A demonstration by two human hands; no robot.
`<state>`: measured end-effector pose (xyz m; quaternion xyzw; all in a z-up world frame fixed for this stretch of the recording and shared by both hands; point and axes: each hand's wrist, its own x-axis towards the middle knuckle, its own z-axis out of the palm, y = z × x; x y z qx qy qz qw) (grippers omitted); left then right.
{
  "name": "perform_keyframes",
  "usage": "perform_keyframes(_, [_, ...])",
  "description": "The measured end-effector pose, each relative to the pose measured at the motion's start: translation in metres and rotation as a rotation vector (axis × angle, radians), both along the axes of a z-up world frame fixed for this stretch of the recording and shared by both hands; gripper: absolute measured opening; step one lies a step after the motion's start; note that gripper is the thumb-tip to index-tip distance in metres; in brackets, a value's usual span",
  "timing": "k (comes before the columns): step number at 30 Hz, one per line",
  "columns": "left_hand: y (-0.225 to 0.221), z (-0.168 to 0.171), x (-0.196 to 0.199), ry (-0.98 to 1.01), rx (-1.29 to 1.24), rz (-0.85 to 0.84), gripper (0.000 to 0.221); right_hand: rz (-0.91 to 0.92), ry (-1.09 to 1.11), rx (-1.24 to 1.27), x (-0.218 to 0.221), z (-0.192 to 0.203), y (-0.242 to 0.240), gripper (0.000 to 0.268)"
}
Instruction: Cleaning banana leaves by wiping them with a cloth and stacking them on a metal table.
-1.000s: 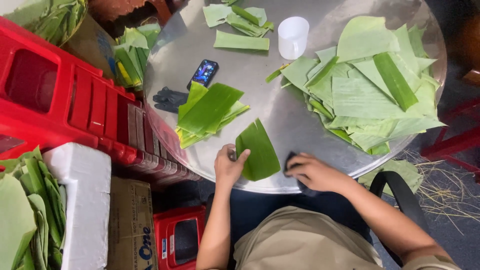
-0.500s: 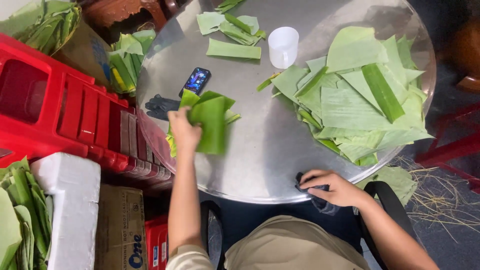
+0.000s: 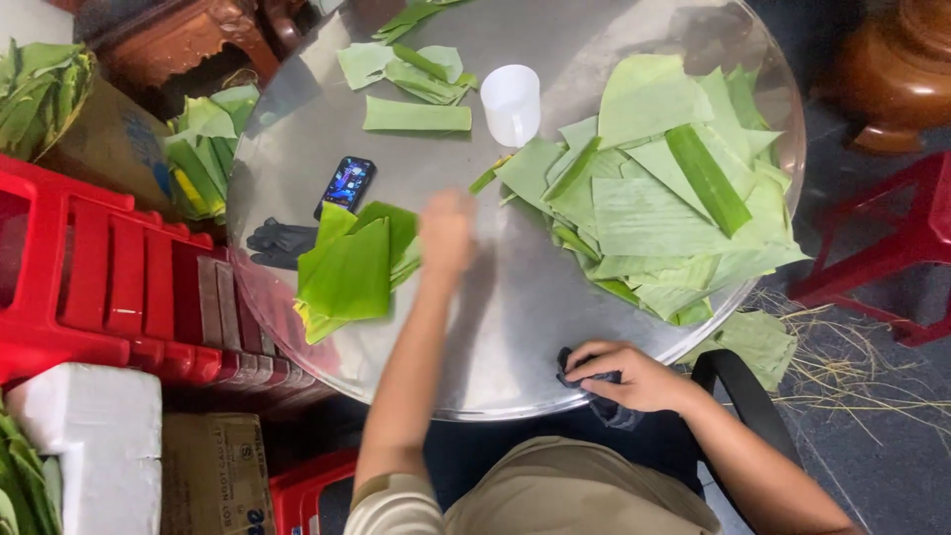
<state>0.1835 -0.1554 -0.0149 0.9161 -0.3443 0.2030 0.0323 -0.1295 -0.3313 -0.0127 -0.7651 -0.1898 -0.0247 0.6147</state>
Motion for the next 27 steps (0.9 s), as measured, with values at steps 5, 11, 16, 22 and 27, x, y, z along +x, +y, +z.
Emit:
perform_keyframes(5, [-0.074, -0.016, -0.005, -0.210, -0.027, -0.301, 0.018, -0.035, -0.074, 0.000, -0.002, -0.007, 0.004, 0.028])
perform_keyframes(11, [-0.051, -0.003, -0.022, -0.360, -0.032, -0.375, 0.021, -0.009, -0.126, 0.009, -0.002, -0.011, 0.004, 0.026])
perform_keyframes(16, [-0.037, -0.005, -0.034, -0.233, 0.047, -0.317, 0.027, -0.016, -0.133, 0.006, -0.002, -0.017, 0.012, 0.020])
perform_keyframes(22, [-0.067, -0.030, -0.027, -0.164, 0.207, -0.391, 0.009, -0.032, -0.111, 0.023, -0.005, -0.013, 0.015, 0.024])
perform_keyframes(27, [-0.027, 0.020, -0.079, -0.152, 0.275, -0.371, 0.016, -0.003, -0.120, -0.013, -0.004, -0.013, 0.013, 0.025])
